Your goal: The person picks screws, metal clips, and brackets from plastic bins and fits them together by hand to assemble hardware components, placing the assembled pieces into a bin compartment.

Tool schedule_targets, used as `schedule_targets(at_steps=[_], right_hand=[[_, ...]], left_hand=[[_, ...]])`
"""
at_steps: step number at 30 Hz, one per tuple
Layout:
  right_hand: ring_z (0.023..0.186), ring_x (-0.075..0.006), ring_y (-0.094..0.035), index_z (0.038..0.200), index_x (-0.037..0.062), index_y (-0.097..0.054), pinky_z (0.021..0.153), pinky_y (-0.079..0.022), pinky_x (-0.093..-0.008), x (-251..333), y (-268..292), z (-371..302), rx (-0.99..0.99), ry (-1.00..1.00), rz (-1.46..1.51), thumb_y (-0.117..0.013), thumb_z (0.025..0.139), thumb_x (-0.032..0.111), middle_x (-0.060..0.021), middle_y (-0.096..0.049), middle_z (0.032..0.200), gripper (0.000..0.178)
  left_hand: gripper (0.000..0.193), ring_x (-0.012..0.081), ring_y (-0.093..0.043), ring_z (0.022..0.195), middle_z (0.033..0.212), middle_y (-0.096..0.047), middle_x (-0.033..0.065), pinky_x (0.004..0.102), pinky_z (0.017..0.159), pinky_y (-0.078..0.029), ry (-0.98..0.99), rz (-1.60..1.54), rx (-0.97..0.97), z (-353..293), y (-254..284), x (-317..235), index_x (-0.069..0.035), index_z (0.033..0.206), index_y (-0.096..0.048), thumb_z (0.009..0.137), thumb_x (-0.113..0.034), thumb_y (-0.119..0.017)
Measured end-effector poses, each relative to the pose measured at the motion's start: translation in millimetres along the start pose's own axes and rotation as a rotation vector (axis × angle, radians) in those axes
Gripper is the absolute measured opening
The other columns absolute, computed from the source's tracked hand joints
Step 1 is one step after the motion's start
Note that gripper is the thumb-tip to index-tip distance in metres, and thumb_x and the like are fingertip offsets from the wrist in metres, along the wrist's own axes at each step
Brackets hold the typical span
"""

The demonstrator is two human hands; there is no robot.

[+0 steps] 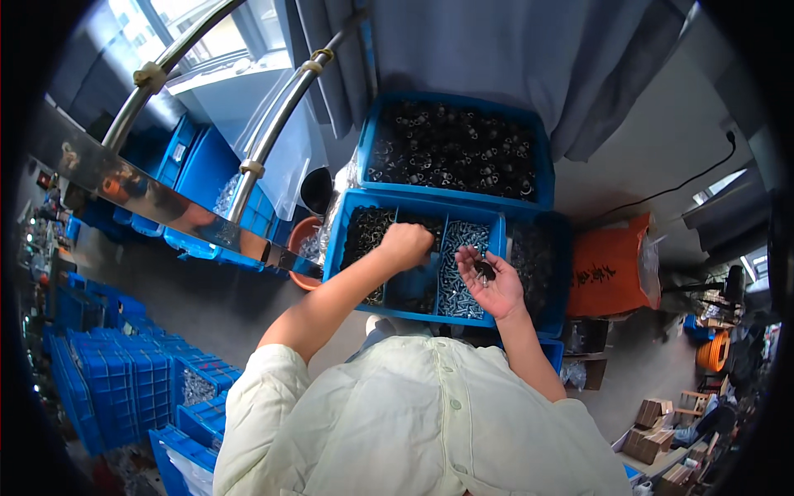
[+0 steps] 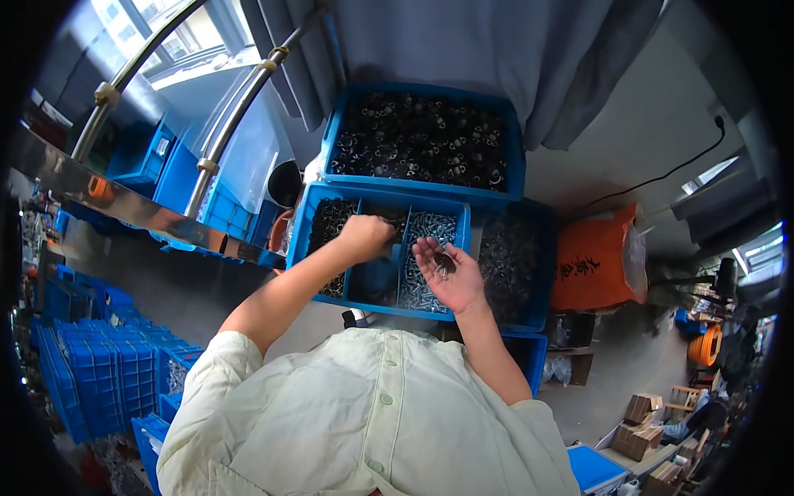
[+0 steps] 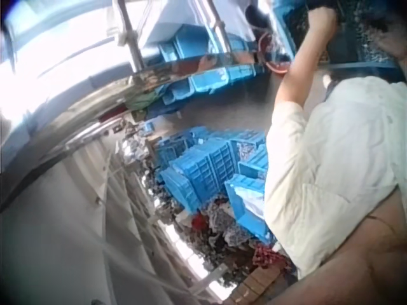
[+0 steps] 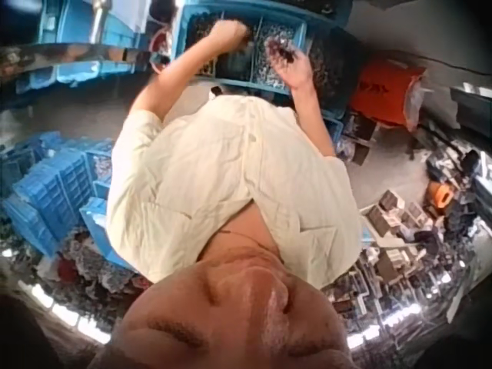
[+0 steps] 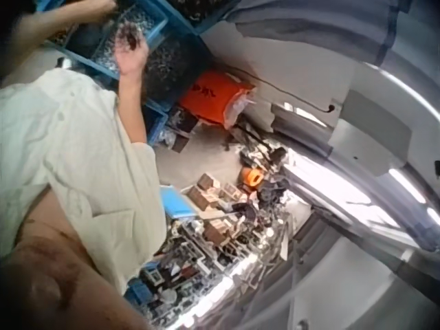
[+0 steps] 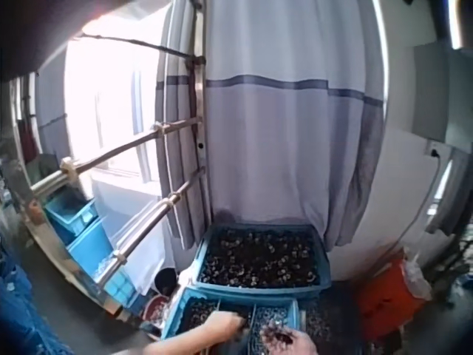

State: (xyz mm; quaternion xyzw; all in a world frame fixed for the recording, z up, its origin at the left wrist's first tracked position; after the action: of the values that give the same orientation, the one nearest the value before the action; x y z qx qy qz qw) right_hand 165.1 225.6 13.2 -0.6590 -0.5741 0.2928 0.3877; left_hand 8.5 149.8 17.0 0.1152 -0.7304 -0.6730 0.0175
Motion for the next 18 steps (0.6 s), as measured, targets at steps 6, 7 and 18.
schedule_targets(at_steps=[6,7,18], right_hand=[[0.105,-0.0303,-0.058,0.109,-0.0062,-0.055,0.096,-0.046,-0.0418,-6,11,-2,0.085,-0.015,-0.078,-0.038,0.096,0.019,-0.0186,-0.061,0.107,0.033],[0.106,-0.0307,-0.057,0.108,-0.0060,-0.055,0.096,-0.046,-0.0417,-8,16,2,0.136,-0.024,-0.079,-0.037,0.095,0.018,-0.0193,-0.060,0.109,0.033],[0.107,-0.0319,-0.056,0.107,-0.0054,-0.055,0.096,-0.045,-0.0415,-35,-3,30,0.058,-0.185,-0.092,-0.039,0.092,0.014,-0.0203,-0.058,0.113,0.029]], left_hand=[[0.017,0.0296,-0.063,0.079,0.084,-0.064,0.0090,0.0379,0.067,-0.052,-0.239,-0.369,-0.071,-5,102,-54,-0.007,0.082,-0.068,0.071,-0.020,-0.066],[0.017,0.0294,-0.063,0.082,0.087,-0.063,0.0098,0.0376,0.068,-0.052,-0.324,-0.404,-0.044,-5,101,-69,-0.006,0.083,-0.068,0.069,-0.017,-0.067],[0.025,0.0266,-0.060,0.085,0.092,-0.061,0.0126,0.0341,0.075,-0.049,-0.309,-0.991,-0.366,-78,83,-13,-0.002,0.093,-0.064,0.068,-0.001,-0.064]])
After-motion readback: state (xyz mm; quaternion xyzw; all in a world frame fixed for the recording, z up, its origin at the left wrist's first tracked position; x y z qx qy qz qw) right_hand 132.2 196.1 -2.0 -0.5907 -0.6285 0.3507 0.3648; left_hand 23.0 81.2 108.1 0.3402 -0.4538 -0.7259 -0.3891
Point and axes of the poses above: each hand's wrist, its own z-axis towards the middle knuckle, its own y-axis out of the back of the hand, x = y × z, the point moved 5 cm from there along z, towards the middle knuckle
